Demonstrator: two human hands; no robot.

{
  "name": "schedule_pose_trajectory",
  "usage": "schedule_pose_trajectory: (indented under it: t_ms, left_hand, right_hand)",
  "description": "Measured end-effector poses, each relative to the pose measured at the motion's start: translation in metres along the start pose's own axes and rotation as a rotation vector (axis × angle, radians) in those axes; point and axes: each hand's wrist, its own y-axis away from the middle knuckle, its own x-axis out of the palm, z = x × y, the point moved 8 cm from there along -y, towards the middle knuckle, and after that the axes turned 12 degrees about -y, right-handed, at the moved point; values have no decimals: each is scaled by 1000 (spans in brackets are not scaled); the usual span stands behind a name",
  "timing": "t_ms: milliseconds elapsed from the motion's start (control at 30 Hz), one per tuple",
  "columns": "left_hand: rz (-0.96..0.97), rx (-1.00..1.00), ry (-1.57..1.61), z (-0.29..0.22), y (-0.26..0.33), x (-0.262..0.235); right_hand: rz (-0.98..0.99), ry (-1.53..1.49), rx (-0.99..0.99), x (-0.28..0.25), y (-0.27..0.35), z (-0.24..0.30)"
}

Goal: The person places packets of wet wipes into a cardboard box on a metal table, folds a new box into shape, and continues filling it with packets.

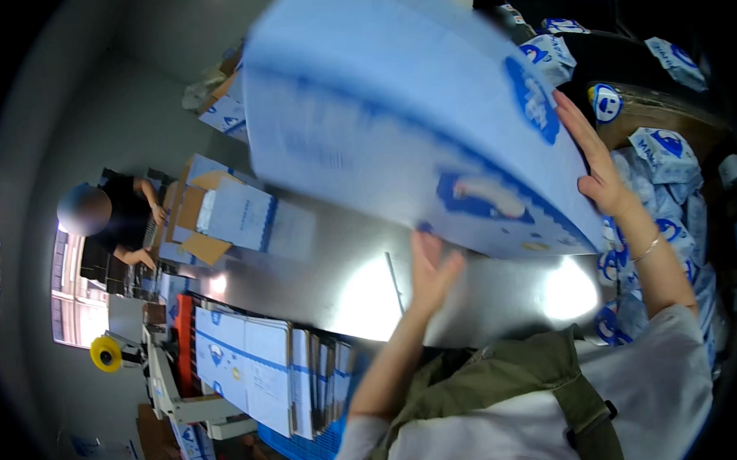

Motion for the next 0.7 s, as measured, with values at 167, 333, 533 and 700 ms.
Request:
schedule_pose_trajectory:
  t_ms: [167,333,533,700]
  left_hand:
    - [70,252,-687,-167,-52,-3]
    - [486,152,-1499,-155,-27,17]
    - [476,-3,-1368,-162,-15,-1]
    - [-106,-1,-1730,-149,-56,-168]
  right_hand:
    - [-126,-252,627,76,91,-148]
    - [398,-113,25,165,26,50]
    - [710,612,-62,150,-80,74]
    - [702,576,-89,161,-56,31]
